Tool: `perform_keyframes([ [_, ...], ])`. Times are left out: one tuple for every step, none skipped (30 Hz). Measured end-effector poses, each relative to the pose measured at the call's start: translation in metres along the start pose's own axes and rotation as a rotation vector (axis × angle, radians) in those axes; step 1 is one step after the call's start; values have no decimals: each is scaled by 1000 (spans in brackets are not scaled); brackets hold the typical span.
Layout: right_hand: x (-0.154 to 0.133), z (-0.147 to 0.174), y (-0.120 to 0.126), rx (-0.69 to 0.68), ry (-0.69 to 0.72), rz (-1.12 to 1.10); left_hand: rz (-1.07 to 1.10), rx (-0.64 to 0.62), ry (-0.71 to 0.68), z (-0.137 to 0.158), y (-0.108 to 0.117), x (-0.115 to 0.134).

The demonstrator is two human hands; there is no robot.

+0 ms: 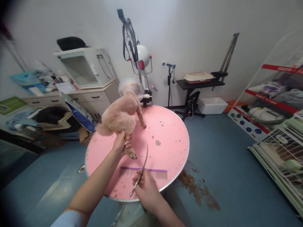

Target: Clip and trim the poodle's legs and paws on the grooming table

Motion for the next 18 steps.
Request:
perform_keyframes([
  [-7,-7,8,-18,110,169,29,-15,53,3,0,5],
  [-12,-14,15,-29,206,341,58,-30,106,6,0,9],
  [-17,-23,20,-37,286,505,84,-45,154,8,0,12],
  [-20,-31,24,-40,346,650,104,-57,201,10,0,14],
  [-23,-39,27,-37,386,766,118,-65,247,12,0,15],
  [-25,-47,30,-35,418,856,130,-68,289,14,1,15],
  [-27,-53,33,-33,454,923,142,-68,325,15,1,15],
  [-30,-59,36,-33,492,973,158,-68,350,17,2,16],
  [-34,-63,39,-39,531,1011,175,-69,366,18,2,16],
  [-37,-65,42,-48,572,1041,193,-75,380,19,1,17],
  [-41,-67,44,-60,613,1066,209,-82,392,20,1,18],
  [-44,-69,47,-75,647,1086,222,-91,404,22,0,18],
  [-47,-71,49,-90,668,1101,235,-100,415,23,0,18],
  [-50,-72,51,-102,678,1111,251,-110,420,23,-1,19],
  [-52,-74,51,-111,679,1117,273,-118,414,24,-1,20],
  [-53,-74,51,-115,673,1118,297,-126,400,24,-1,21],
  [-54,-74,50,-115,658,1114,318,-134,383,23,-1,22],
  [-53,-72,48,-109,635,1102,334,-139,369,23,-1,22],
])
Point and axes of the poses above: each hand's wrist, its own z-axis away from the middle knuckle, its own y-axis out of the back of the hand, x = y × z, the point moved 5 cm from there along -z, towards the middle knuckle, and after that the axes turned 9 degrees about x, right-handed, at the moved point
